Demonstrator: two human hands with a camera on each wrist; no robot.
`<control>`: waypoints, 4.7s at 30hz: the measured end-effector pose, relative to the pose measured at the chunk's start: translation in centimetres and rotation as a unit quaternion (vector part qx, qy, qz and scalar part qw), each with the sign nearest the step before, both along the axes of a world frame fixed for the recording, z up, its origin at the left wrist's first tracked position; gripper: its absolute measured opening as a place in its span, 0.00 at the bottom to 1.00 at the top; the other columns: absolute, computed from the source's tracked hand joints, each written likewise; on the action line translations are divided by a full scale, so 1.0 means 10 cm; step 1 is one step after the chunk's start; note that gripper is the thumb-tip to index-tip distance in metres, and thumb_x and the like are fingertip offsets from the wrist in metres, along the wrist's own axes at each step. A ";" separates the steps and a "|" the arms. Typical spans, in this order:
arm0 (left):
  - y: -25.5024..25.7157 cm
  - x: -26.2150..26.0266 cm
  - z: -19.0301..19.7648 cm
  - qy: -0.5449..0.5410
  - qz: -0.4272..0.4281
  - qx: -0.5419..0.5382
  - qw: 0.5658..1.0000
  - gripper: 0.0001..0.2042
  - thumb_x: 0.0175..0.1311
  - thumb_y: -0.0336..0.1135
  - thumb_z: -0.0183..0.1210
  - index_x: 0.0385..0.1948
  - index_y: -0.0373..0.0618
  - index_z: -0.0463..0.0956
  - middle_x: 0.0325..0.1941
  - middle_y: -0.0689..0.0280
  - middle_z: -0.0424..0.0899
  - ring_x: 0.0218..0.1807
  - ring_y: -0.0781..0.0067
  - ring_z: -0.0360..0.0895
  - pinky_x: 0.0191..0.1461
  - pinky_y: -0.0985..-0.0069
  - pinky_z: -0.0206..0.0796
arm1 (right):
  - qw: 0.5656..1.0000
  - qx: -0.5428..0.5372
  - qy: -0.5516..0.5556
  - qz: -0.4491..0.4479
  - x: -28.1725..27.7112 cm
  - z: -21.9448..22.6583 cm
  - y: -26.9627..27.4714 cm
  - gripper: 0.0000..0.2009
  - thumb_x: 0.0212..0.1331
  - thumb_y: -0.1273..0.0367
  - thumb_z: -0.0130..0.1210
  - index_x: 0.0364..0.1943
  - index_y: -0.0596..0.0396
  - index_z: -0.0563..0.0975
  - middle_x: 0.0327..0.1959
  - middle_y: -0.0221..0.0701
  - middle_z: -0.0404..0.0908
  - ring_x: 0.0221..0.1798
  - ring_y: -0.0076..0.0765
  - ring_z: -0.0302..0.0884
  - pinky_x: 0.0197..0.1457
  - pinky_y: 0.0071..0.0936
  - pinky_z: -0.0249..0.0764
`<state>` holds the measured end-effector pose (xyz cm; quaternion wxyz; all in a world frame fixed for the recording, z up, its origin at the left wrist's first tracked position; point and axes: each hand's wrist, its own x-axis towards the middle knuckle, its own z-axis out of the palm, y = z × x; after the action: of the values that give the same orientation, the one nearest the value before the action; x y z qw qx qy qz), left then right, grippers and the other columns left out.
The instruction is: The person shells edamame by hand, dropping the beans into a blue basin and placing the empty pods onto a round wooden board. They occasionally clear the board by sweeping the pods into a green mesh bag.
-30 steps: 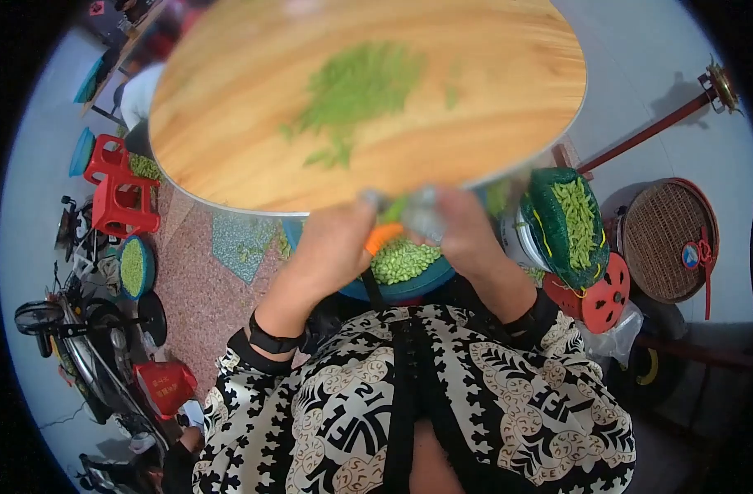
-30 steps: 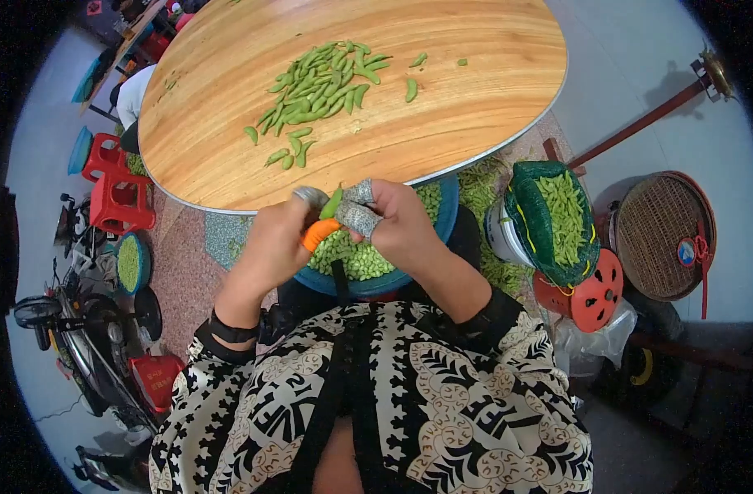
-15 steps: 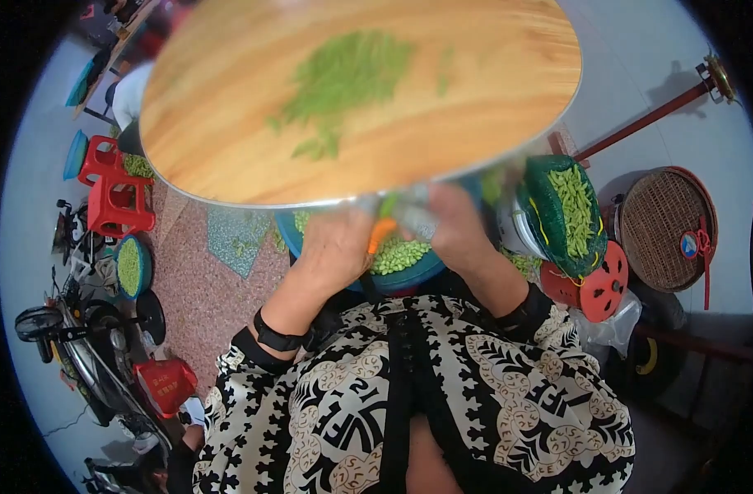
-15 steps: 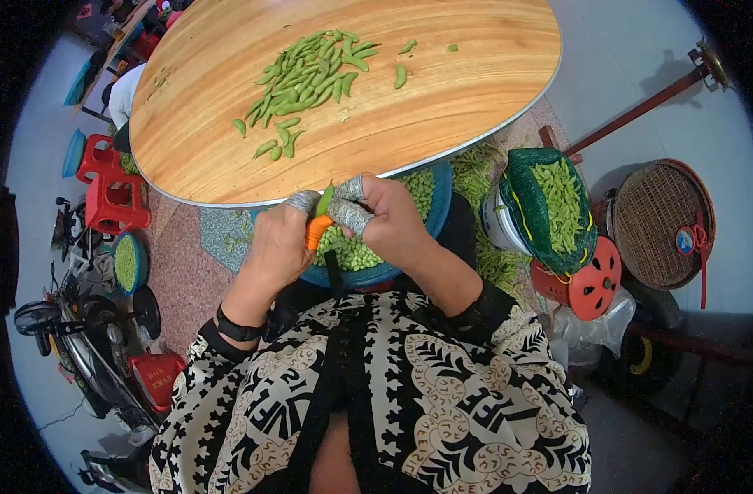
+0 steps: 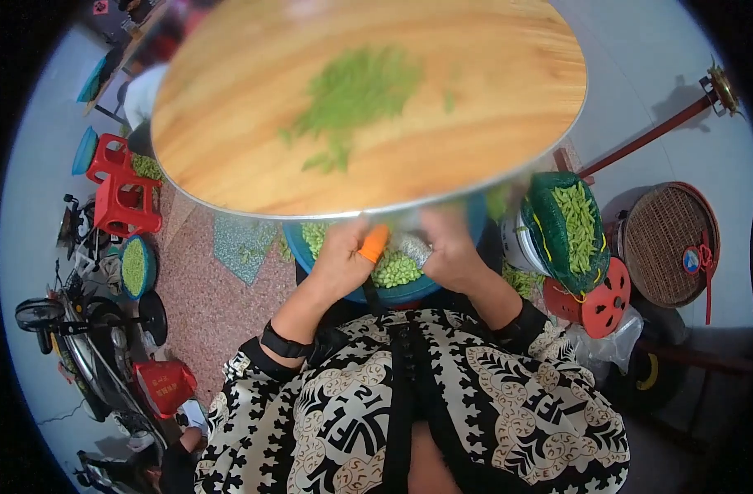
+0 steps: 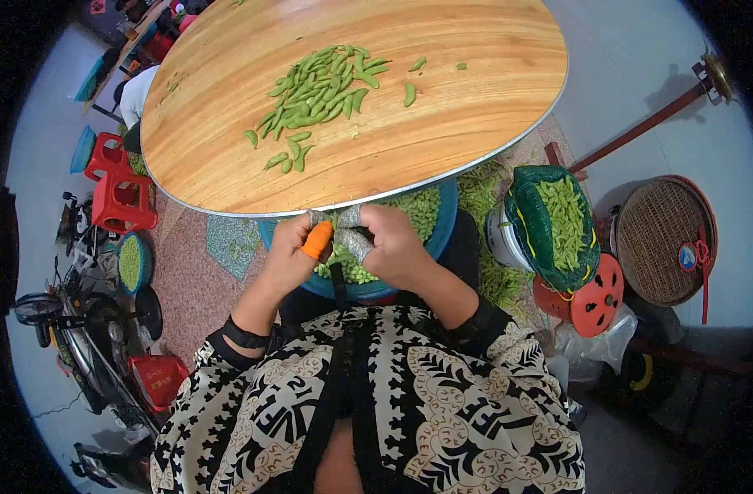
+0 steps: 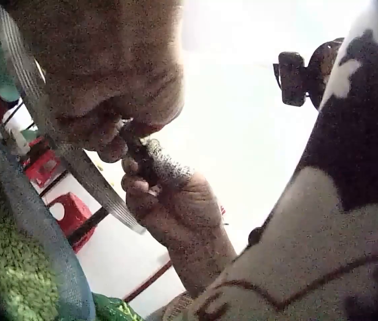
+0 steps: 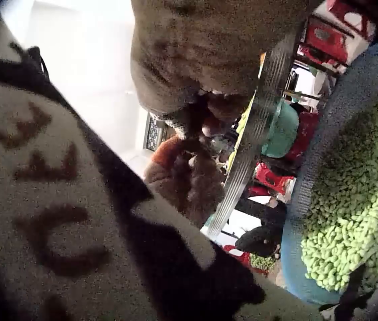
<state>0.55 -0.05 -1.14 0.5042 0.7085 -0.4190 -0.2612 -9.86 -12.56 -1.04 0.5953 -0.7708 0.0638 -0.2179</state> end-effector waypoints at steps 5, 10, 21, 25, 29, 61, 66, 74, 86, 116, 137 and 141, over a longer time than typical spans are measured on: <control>-0.02 0.02 -0.15 0.262 0.009 0.045 0.964 0.07 0.50 0.24 0.41 0.28 0.38 0.69 0.15 0.67 0.67 0.19 0.83 0.63 0.22 0.82 0.56 | 0.999 -0.036 0.017 0.016 -0.01 -0.21 -0.02 0.04 0.40 0.76 0.50 0.23 0.61 0.69 0.18 0.41 0.68 0.19 0.43 0.64 0.24 0.31 0.61; -0.01 0.06 0.28 -0.145 -0.109 0.170 0.969 0.08 0.49 0.26 0.52 0.32 0.40 0.71 0.21 0.52 0.72 0.23 0.57 0.72 0.26 0.70 0.61 | 0.977 -0.169 0.100 -0.087 -0.38 -0.08 -0.37 0.06 0.42 0.75 0.51 0.27 0.59 0.72 0.24 0.42 0.73 0.28 0.48 0.71 0.32 0.33 0.67; -0.86 1.19 0.45 -0.469 0.019 0.201 0.860 0.07 0.44 0.25 0.53 0.27 0.39 0.69 0.28 0.53 0.71 0.34 0.52 0.70 0.33 0.63 0.63 | 0.929 -0.178 0.237 -0.222 -1.28 -0.52 -1.09 0.07 0.40 0.77 0.52 0.28 0.60 0.74 0.23 0.44 0.74 0.26 0.43 0.73 0.31 0.30 0.67; -0.91 1.24 0.44 -0.466 -0.016 0.258 0.846 0.06 0.43 0.23 0.51 0.26 0.37 0.68 0.29 0.50 0.71 0.34 0.50 0.70 0.35 0.62 0.62 | 0.969 -0.102 0.146 -0.171 -0.95 -0.23 -0.89 0.08 0.46 0.75 0.53 0.32 0.61 0.74 0.26 0.36 0.77 0.30 0.28 0.73 0.35 0.23 0.68; -0.71 1.12 0.57 -0.463 0.063 0.186 0.864 0.05 0.48 0.23 0.49 0.28 0.36 0.66 0.26 0.55 0.73 0.31 0.57 0.72 0.32 0.68 0.63 | 0.992 0.044 0.062 -0.098 -0.50 0.03 -0.63 0.10 0.50 0.72 0.52 0.35 0.62 0.74 0.30 0.29 0.76 0.31 0.22 0.71 0.34 0.20 0.68; -0.10 0.10 0.43 -0.353 -0.039 0.030 0.934 0.07 0.48 0.27 0.53 0.26 0.37 0.64 0.15 0.55 0.69 0.20 0.55 0.69 0.21 0.67 0.57 | 0.966 0.248 0.032 0.059 0.11 0.28 -0.14 0.03 0.51 0.77 0.48 0.29 0.59 0.72 0.22 0.23 0.71 0.23 0.16 0.64 0.26 0.13 0.61; -0.05 0.12 0.23 0.035 -0.109 -0.090 0.989 0.07 0.56 0.33 0.50 0.27 0.40 0.64 0.13 0.70 0.65 0.15 0.77 0.62 0.19 0.80 0.51 | 0.940 0.325 -0.019 0.099 0.09 0.17 -0.10 0.02 0.51 0.77 0.47 0.29 0.59 0.72 0.21 0.24 0.72 0.22 0.16 0.64 0.25 0.13 0.62; -0.12 0.01 0.25 -0.075 0.008 -0.070 0.995 0.11 0.60 0.41 0.47 0.29 0.41 0.66 0.16 0.75 0.63 0.18 0.87 0.56 0.21 0.88 0.46 | 0.965 0.246 0.080 0.035 0.04 0.24 -0.11 0.03 0.51 0.77 0.46 0.28 0.58 0.72 0.21 0.25 0.72 0.21 0.16 0.64 0.25 0.13 0.62; -0.07 0.14 0.27 0.348 -0.043 0.026 0.936 0.07 0.61 0.38 0.44 0.34 0.46 0.66 0.17 0.73 0.64 0.14 0.87 0.54 0.16 0.89 0.41 | 0.971 0.226 0.039 0.070 0.05 0.14 -0.08 0.02 0.50 0.77 0.49 0.28 0.59 0.71 0.21 0.23 0.71 0.22 0.16 0.63 0.25 0.14 0.61; -0.14 0.12 0.10 0.438 0.101 0.059 0.891 0.08 0.55 0.25 0.40 0.29 0.44 0.69 0.16 0.69 0.69 0.13 0.83 0.61 0.11 0.87 0.45 | 0.993 -0.120 0.012 -0.012 0.07 -0.13 0.01 0.05 0.37 0.76 0.50 0.22 0.61 0.69 0.18 0.43 0.68 0.22 0.51 0.66 0.24 0.34 0.63; -1.15 0.95 0.52 -0.371 0.037 0.145 0.917 0.11 0.48 0.36 0.56 0.25 0.35 0.70 0.24 0.50 0.74 0.27 0.52 0.72 0.30 0.65 0.63 | 0.931 -0.161 0.218 -0.244 -1.13 -0.47 -1.03 0.08 0.41 0.76 0.54 0.29 0.62 0.73 0.23 0.44 0.74 0.28 0.43 0.74 0.32 0.30 0.68; -1.30 1.04 0.43 -0.381 0.023 0.191 0.904 0.11 0.47 0.35 0.55 0.25 0.34 0.70 0.27 0.47 0.73 0.33 0.46 0.70 0.35 0.60 0.61 | 0.962 -0.106 0.143 -0.205 -0.84 -0.26 -0.80 0.08 0.45 0.74 0.54 0.31 0.61 0.74 0.26 0.39 0.76 0.30 0.34 0.74 0.34 0.27 0.69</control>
<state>10.95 -13.01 3.14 0.1671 0.8461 -0.5049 -0.0346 -18.22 -20.53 -3.67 0.4376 -0.8229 0.2815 -0.2282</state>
